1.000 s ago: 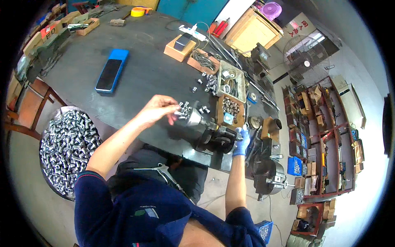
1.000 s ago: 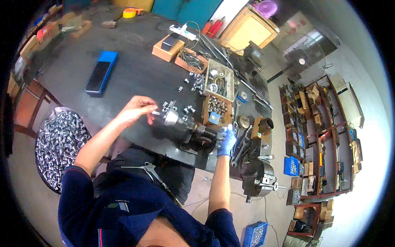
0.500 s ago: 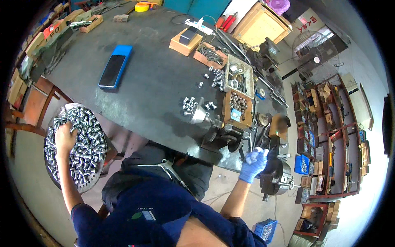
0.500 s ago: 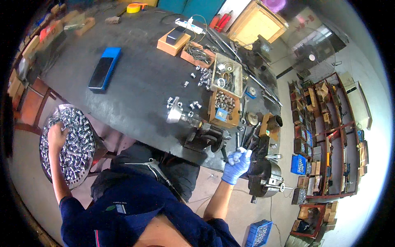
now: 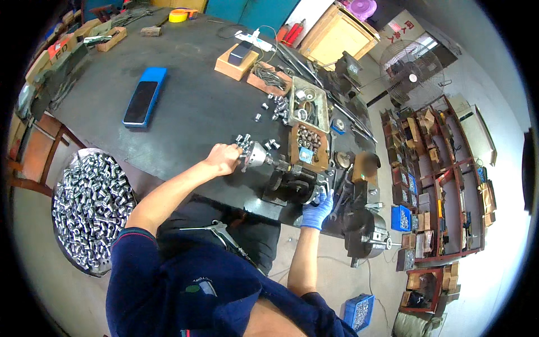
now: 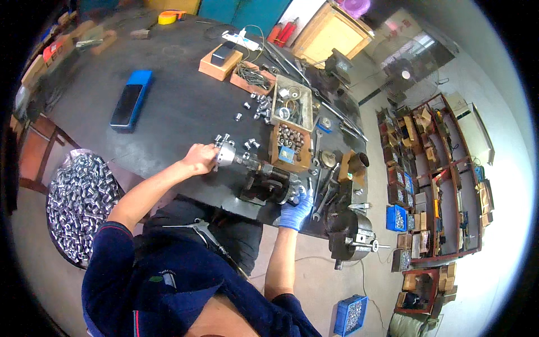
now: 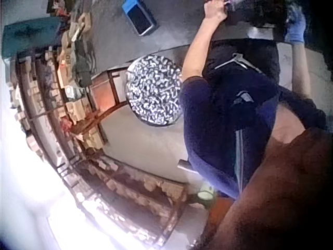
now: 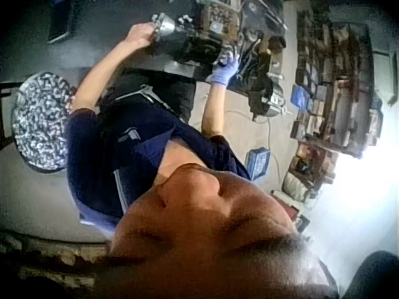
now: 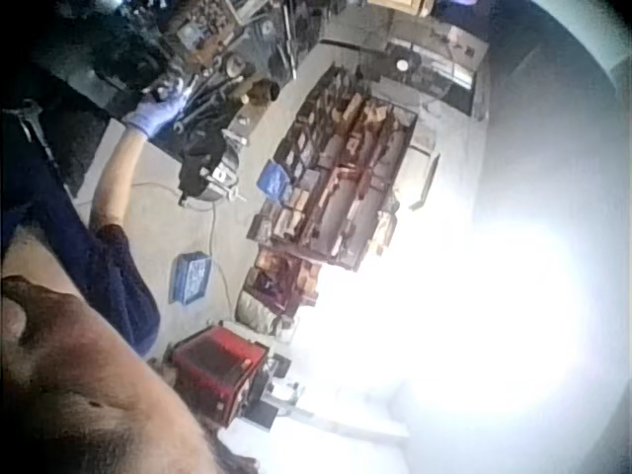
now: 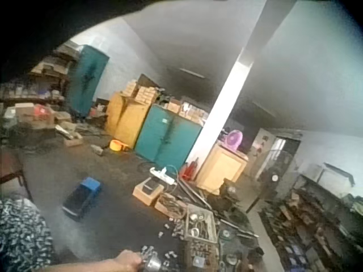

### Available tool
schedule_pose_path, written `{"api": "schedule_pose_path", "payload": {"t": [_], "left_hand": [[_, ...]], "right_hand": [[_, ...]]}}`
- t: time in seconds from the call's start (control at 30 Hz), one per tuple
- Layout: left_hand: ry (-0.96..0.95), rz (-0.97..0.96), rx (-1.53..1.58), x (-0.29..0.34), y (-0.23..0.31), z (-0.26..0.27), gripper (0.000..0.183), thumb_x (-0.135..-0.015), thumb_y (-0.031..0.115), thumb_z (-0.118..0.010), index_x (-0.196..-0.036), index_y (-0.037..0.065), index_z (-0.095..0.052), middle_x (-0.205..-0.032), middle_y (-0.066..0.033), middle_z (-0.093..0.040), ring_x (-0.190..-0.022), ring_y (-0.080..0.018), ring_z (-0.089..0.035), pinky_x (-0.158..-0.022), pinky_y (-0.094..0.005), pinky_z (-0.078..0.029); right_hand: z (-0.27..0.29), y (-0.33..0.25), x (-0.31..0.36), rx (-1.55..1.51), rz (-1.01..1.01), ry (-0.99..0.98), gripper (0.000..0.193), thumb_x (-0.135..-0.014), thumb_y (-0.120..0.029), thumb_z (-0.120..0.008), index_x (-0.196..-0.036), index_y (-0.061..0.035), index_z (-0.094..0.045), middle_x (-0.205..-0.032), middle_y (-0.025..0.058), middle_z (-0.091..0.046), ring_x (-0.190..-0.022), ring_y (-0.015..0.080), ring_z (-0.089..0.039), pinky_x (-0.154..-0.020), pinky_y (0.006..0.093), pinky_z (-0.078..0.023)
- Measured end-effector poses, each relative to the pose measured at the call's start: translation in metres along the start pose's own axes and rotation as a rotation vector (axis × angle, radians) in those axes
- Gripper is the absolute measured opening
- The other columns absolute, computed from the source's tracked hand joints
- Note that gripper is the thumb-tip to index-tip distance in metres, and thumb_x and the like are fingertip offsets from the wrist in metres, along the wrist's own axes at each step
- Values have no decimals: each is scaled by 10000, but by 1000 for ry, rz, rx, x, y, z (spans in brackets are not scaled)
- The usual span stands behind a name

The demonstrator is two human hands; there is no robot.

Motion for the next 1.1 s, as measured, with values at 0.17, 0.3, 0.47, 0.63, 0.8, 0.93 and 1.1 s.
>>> {"api": "schedule_pose_path", "payload": {"t": [0.17,0.3,0.47,0.63,0.8,0.93,1.1], "left_hand": [[42,-23,-8,10,-10,-1,189,-758,138,-594,-917,36,-590,-831,-146,-598,-739,-284,-612,-636,-409,-479],[-71,313,1004,27,-5,38,262,-760,12,-611,-1009,-64,-573,-756,-101,-602,-648,-124,-588,-573,-257,-479],[22,137,1400,40,12,91,205,-784,-10,-600,-975,-79,-575,-788,-95,-606,-629,-138,-589,-609,-254,-497],[55,57,1416,24,25,85,196,-778,-26,-599,-957,-101,-573,-750,-111,-613,-634,-155,-611,-616,-259,-499],[-32,86,1348,17,20,83,206,-768,-38,-601,-963,-105,-583,-773,-131,-629,-642,-161,-623,-627,-259,-505],[-54,89,1378,16,22,83,228,-746,-58,-607,-969,-102,-586,-793,-131,-636,-668,-159,-628,-641,-261,-507],[-74,83,1352,15,24,86,239,-723,-80,-609,-960,-93,-592,-802,-119,-637,-692,-156,-627,-654,-261,-510]], "right_hand": [[-3,3,-4,38,-2,-40,389,-846,-417,-511,-954,-51,-586,-875,77,-640,-754,204,-612,-704,352,-524],[11,-6,-24,116,26,-109,403,-869,-384,-460,-1032,-33,-570,-936,108,-632,-815,242,-612,-763,368,-510],[-40,8,-1,162,68,-170,403,-874,-324,-431,-1107,-14,-540,-1051,150,-597,-919,293,-590,-833,401,-483],[-33,2,2,63,43,-237,373,-869,-297,-442,-1096,-20,-546,-1030,148,-601,-941,296,-579,-852,413,-467],[-32,-4,26,84,73,-166,288,-882,-345,-496,-730,-105,-538,-565,-30,-508,-401,86,-418,-345,205,-322],[-7,-16,37,116,110,13,335,-898,-352,-465,-723,-75,-538,-511,-11,-464,-354,81,-369,-306,211,-267],[-49,-51,66,188,182,-190,403,-899,-384,-455,-769,-21,-572,-492,23,-471,-328,81,-345,-291,203,-264]]}}
Point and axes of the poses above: each hand's wrist, its own x-axis away from the middle knuckle, its own z-axis out of the back of the hand, y = z × x, the point moved 6 cm from there along -x, towards the middle knuckle
